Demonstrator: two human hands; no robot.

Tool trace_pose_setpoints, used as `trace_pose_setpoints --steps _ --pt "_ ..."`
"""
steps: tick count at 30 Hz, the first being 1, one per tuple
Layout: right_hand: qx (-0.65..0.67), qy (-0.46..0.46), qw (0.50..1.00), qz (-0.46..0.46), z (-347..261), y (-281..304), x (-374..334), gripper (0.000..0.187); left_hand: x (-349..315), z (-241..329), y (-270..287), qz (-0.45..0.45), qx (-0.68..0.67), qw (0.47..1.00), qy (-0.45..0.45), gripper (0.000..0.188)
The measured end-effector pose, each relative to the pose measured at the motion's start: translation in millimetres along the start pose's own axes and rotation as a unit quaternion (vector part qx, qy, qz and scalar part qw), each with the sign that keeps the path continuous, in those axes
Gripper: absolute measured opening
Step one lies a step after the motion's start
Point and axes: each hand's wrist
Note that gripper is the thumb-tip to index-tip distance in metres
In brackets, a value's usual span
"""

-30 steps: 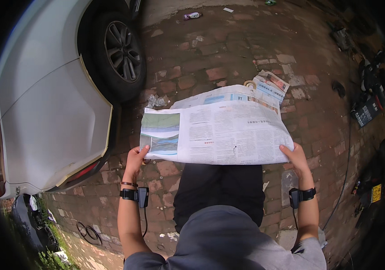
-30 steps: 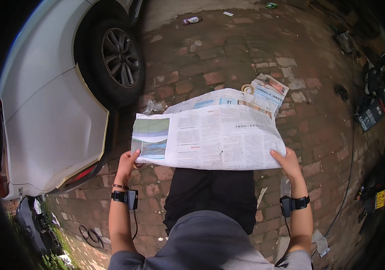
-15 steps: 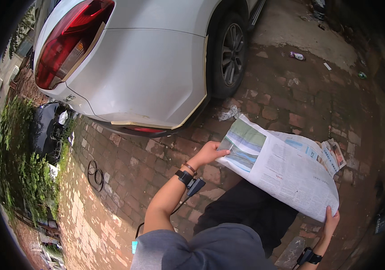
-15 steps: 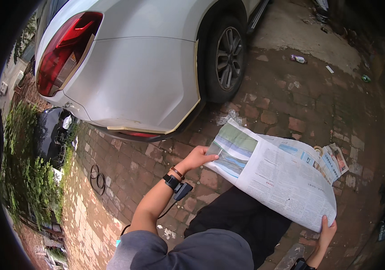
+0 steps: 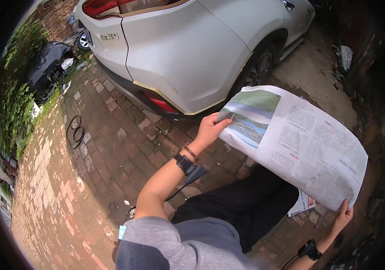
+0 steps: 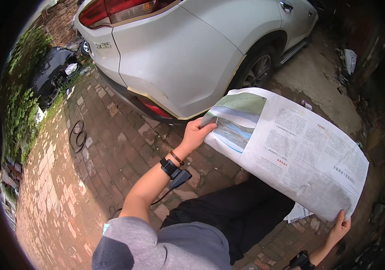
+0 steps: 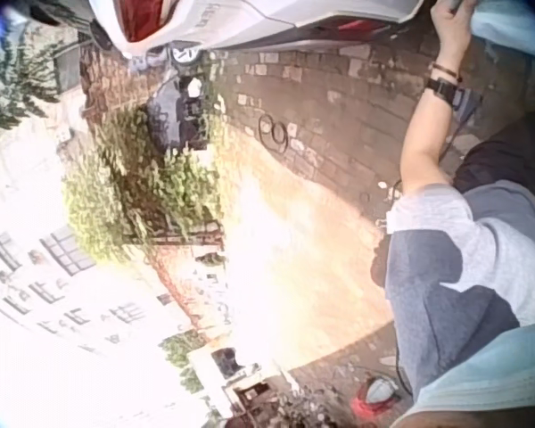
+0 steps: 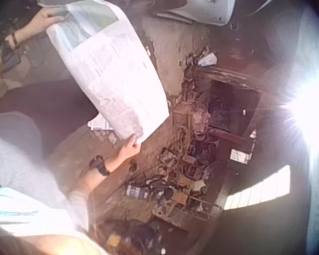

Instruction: The person tapes sheets of newspaper to the rear exterior of a white car using masking tape.

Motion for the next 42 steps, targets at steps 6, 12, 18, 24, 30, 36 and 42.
trace_pose_setpoints --steps 6,12,18,24,30,36,42 --pt "0.07 -0.059 0.99 -0.109 -34 -35 18 0.032 -37 39 38 0.052 0.027 0.996 -0.072 0.023" --pt "0.18 -0.055 0.976 -0.106 -58 -59 50 0.044 -56 72 57 0.037 0.107 0.979 -0.168 0.014" --pt "0.247 -0.063 0.944 -0.211 -101 -152 39 0.031 -95 98 147 0.109 0.125 0.984 -0.064 0.021" --pt "0.269 -0.086 0.891 -0.356 -155 -321 -19 0.026 -193 136 279 0.215 0.241 0.939 0.12 0.026" --pt "0.194 -0.125 0.781 -0.58 -166 -437 -171 0.024 -335 160 402 0.32 0.388 0.836 0.218 0.023" --pt "0.169 -0.185 0.73 -0.637 -148 -493 -219 0.027 -368 155 451 0.448 0.395 0.794 0.111 0.021" --pt "0.138 -0.211 0.731 -0.634 -123 -512 -200 0.027 -307 100 467 0.387 0.39 0.835 0.015 0.014"
Point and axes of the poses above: each hand's wrist, its own x-axis towards the middle knuckle, its own y-axis out of the back of the hand, z = x × y, and after that the axes turned 11 degrees about -x, right-handed
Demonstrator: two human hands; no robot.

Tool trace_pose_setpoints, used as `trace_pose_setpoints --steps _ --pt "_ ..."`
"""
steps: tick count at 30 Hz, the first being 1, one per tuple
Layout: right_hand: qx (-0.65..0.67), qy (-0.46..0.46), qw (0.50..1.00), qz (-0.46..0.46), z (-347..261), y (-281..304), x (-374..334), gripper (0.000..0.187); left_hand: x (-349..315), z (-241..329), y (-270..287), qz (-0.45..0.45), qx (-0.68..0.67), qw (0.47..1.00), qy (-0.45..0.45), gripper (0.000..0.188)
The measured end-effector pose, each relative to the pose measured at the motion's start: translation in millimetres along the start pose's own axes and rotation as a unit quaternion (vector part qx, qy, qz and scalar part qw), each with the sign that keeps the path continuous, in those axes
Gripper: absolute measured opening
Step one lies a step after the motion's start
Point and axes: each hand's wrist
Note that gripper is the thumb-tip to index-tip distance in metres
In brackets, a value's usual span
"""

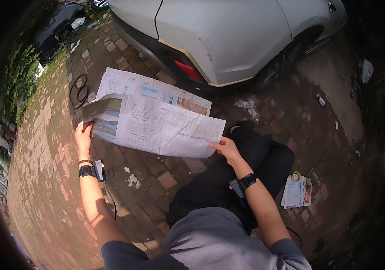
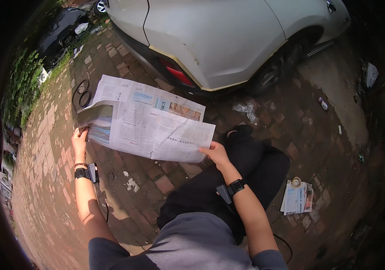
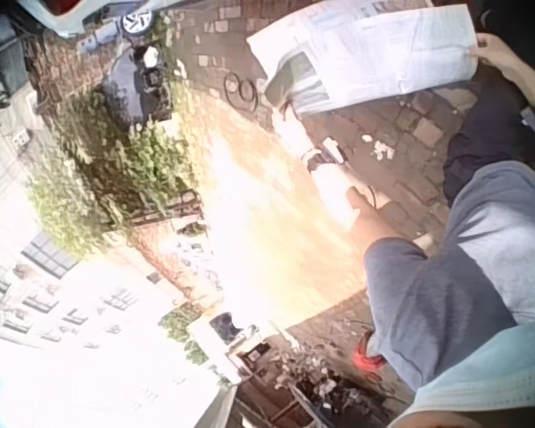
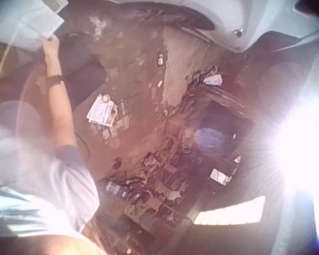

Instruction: The person tapes sheets of newspaper to the rear exterior of a white car using masking tape.

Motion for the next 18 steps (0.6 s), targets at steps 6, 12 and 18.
trace_pose_setpoints --steps 6,12,18 --pt "0.081 0.015 0.994 0.068 -12 30 19 0.022 23 -7 -53 -0.089 0.029 0.995 -0.021 0.017" --pt "-0.411 0.099 0.868 0.26 -21 40 33 0.061 11 45 -101 -0.152 0.07 0.984 -0.06 0.029" --pt "-0.39 0.296 0.868 0.084 -106 -31 28 0.082 -28 120 -144 -0.256 0.077 0.957 -0.115 0.039"
Point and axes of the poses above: each hand's wrist, its own x-axis towards the middle knuckle, its own y-axis out of the back of the hand, z = x × y, and after that the axes turned 11 degrees about -x, right-handed
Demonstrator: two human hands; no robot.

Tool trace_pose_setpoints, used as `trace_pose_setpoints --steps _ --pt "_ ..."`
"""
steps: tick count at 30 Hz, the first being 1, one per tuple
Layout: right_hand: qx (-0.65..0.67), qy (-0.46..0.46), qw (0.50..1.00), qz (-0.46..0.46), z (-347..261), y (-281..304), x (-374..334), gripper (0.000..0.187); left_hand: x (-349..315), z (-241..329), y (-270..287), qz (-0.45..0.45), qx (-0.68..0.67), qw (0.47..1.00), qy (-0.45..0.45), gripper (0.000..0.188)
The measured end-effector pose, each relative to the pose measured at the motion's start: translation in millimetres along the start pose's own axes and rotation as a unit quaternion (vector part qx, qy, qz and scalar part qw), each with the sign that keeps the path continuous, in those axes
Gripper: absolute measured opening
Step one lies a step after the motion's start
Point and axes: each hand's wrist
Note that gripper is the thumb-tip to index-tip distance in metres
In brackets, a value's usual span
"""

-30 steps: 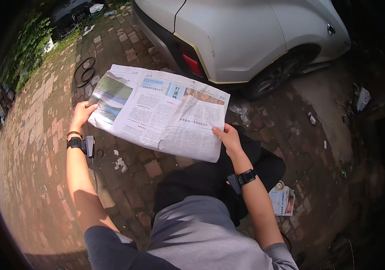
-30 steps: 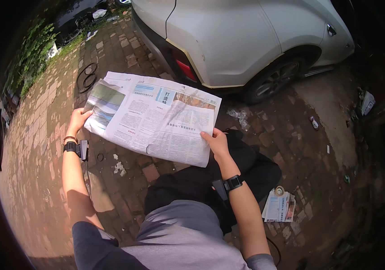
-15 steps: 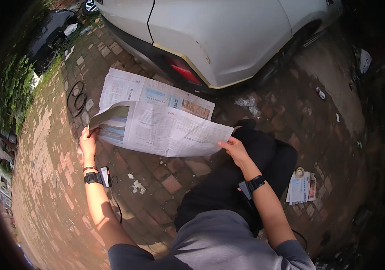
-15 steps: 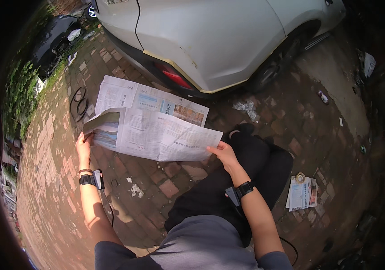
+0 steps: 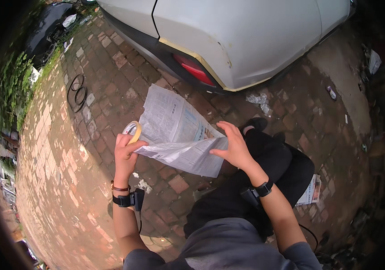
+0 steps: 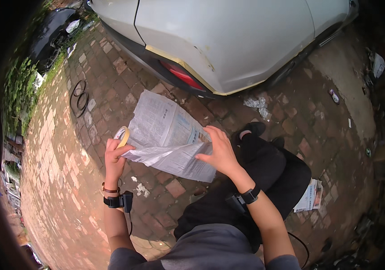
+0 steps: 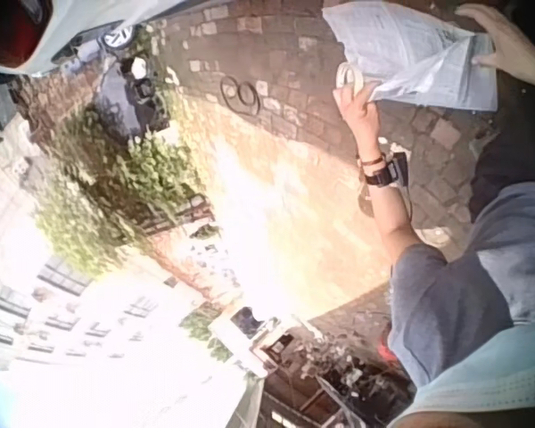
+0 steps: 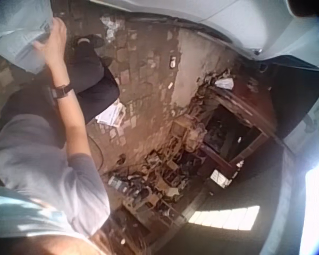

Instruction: The person tapes sheets of newspaper to the rear exterior of a white car using masking tape.

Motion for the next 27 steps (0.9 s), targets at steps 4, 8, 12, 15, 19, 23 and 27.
trace_pose_setpoints --steps 4,8,12,15,19,23,27 --pt "0.072 0.113 0.989 -0.066 -8 -28 5 0.042 -8 12 -14 -0.027 -0.042 0.999 -0.009 0.039" --pt "0.131 0.012 0.984 -0.12 -17 -17 -8 0.012 -7 14 -9 -0.082 -0.054 0.995 0.032 0.037" --pt "0.112 0.094 0.988 -0.043 -1 13 -16 0.016 -3 9 -16 -0.129 -0.063 0.988 0.05 0.031" --pt "0.075 0.031 0.997 -0.005 11 22 -13 0.026 8 -4 -25 -0.128 -0.068 0.989 0.033 0.028" --pt "-0.002 -0.088 0.99 0.114 37 23 -4 0.061 34 -15 -18 -0.124 -0.082 0.986 0.078 0.02" --pt "0.027 -0.233 0.955 0.182 83 -7 -24 0.087 44 -29 4 -0.088 -0.144 0.976 0.141 0.018" --pt "0.229 -0.413 0.874 0.115 108 -23 -53 0.109 38 -44 29 0.015 -0.323 0.908 0.265 0.015"
Point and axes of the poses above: each hand's wrist, its own x-axis towards the middle knuckle, its own y-axis out of the back of the hand, z = x × y, and after that the axes turned 11 degrees about -x, right-handed
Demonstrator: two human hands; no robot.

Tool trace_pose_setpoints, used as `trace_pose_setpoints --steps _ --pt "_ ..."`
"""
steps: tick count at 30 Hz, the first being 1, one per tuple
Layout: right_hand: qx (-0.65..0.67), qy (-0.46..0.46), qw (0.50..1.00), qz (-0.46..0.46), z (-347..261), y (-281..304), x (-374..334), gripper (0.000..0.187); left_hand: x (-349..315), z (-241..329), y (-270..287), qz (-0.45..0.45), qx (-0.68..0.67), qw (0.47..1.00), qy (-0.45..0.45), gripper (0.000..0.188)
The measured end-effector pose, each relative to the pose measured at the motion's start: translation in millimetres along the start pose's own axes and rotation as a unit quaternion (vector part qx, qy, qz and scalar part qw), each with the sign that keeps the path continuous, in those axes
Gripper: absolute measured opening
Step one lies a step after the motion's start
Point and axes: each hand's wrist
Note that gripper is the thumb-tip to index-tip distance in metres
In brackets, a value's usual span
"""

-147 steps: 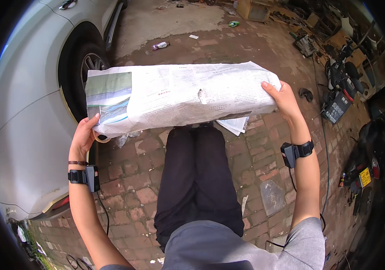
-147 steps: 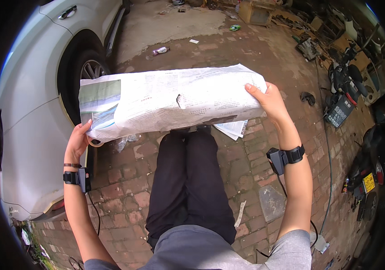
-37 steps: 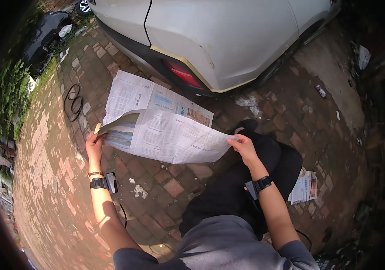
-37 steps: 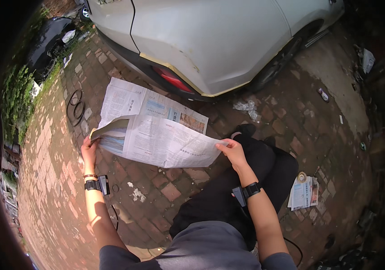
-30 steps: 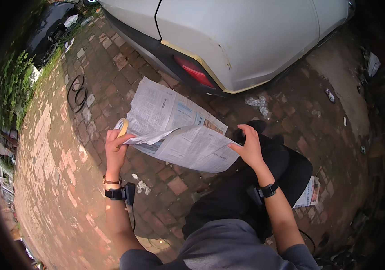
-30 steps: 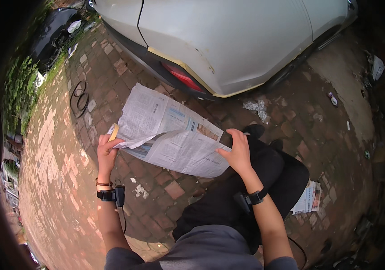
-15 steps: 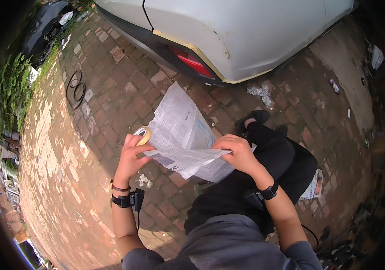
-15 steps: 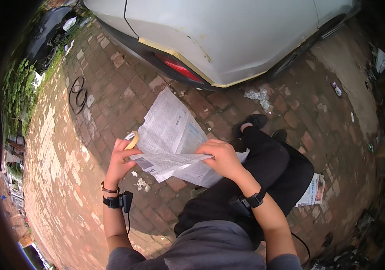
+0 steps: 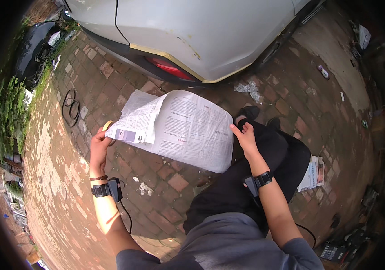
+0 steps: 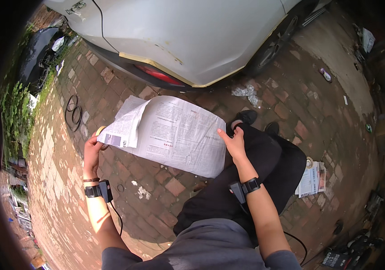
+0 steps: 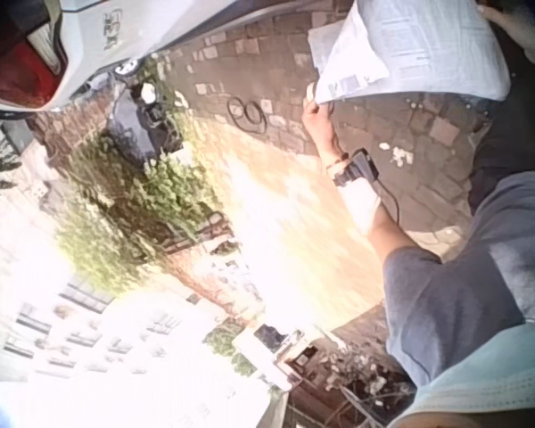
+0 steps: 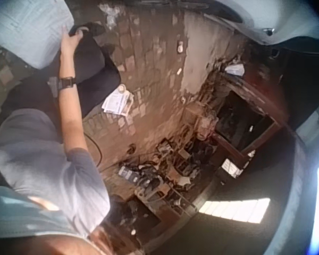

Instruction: The person tapes sheets of newspaper to the rear exterior of a white car using masking tape.

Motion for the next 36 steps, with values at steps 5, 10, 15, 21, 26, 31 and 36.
trace_pose_setpoints --steps 5,10,15,21,26,31,36 --pt "0.156 -0.086 0.933 -0.313 17 -2 -11 0.086 9 -37 70 0.058 -0.151 0.984 0.076 0.015" --pt "0.285 -0.047 0.919 -0.268 22 -1 -8 0.033 -4 -27 53 0.135 -0.175 0.967 0.124 0.018" --pt "0.269 -0.01 0.946 -0.179 17 28 5 0.03 -11 -30 65 0.125 -0.083 0.98 0.13 0.019" --pt "0.268 0.019 0.957 -0.112 15 65 13 0.032 -7 -19 39 0.12 -0.03 0.98 0.156 0.02" --pt "0.196 0.1 0.972 -0.089 2 98 -4 0.061 -6 -11 27 0.108 -0.049 0.981 0.156 0.021" --pt "0.19 0.153 0.969 -0.045 -11 146 -12 0.059 -11 -5 -10 0.077 -0.063 0.98 0.169 0.024" --pt "0.171 0.21 0.962 0.032 -19 202 -11 0.027 -24 -3 -55 0.03 0.001 0.988 0.155 0.033"
Point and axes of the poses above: each hand's wrist, its own x-axis towards the middle knuckle, its own y-axis out of the back of the hand, z = x × y, and after that the axes turned 11 degrees about -x, right-handed
